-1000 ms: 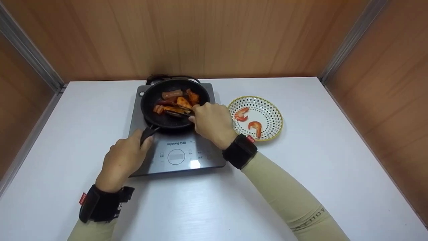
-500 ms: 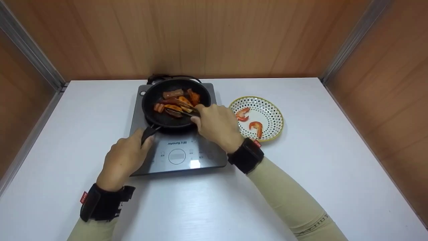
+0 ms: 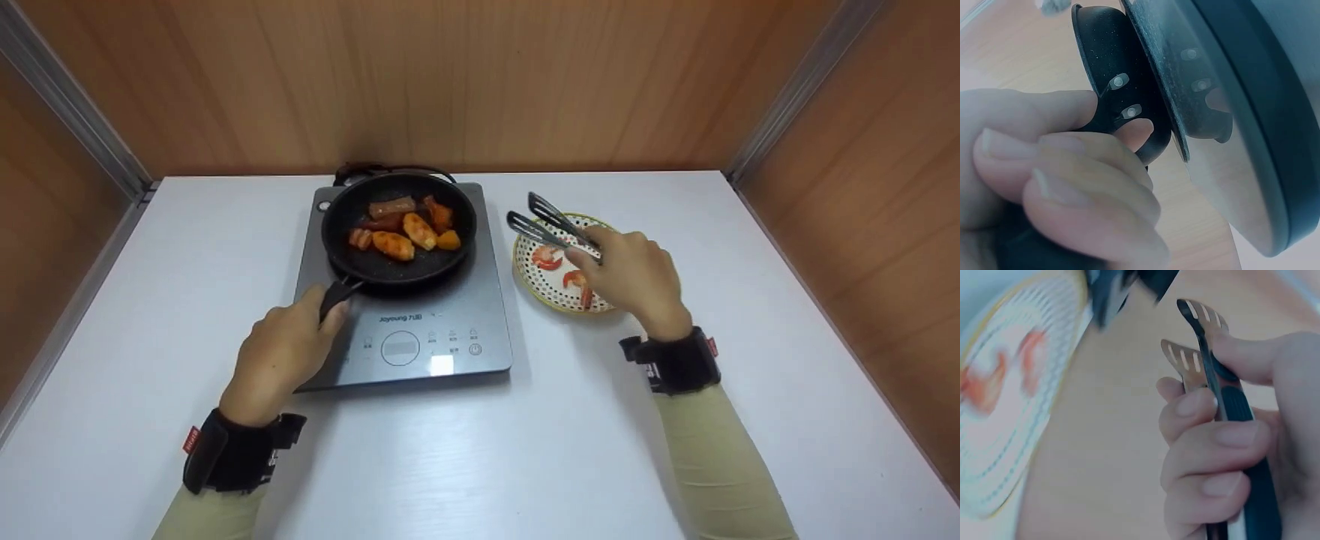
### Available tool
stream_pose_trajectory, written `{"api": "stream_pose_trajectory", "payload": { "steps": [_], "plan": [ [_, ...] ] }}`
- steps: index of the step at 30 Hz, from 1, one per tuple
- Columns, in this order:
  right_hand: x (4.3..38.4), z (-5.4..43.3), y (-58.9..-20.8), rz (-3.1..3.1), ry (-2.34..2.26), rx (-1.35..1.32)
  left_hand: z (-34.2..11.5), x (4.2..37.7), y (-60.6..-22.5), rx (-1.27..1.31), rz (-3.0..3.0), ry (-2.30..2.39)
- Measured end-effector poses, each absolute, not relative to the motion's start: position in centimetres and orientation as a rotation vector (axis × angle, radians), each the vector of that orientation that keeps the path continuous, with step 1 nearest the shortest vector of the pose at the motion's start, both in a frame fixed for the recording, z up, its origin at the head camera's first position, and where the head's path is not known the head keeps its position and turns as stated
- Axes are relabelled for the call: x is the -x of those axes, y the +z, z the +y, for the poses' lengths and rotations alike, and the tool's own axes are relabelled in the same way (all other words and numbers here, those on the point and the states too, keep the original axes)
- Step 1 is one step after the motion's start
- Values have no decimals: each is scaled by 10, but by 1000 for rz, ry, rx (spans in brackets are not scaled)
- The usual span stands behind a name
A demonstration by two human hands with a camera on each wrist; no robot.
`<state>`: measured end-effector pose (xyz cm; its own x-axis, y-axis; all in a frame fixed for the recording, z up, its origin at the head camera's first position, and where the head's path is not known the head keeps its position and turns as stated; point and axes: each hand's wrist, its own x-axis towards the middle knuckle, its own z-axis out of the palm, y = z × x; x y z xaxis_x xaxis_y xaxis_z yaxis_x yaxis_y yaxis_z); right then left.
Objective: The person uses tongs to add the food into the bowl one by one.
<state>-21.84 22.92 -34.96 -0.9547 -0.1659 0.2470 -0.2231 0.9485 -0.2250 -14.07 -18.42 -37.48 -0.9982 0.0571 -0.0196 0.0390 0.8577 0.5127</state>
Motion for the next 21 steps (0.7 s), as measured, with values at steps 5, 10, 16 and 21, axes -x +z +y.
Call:
{"api": "stream_pose_trajectory", "payload": {
  "steps": [5, 10, 16, 21],
  "plan": [
    [226, 269, -360, -2929, 391, -141, -184, 141, -376, -89, 2993, 823],
    [233, 286, -368, -2976, 395, -121, -186, 140, -376, -79, 2982, 826],
    [239, 292, -381, -2984, 320, -140, -185, 141, -377, -94, 2997, 828],
    [240, 292, -385, -3029, 275, -141, -185, 141, -376, -94, 3002, 827]
  ]
}}
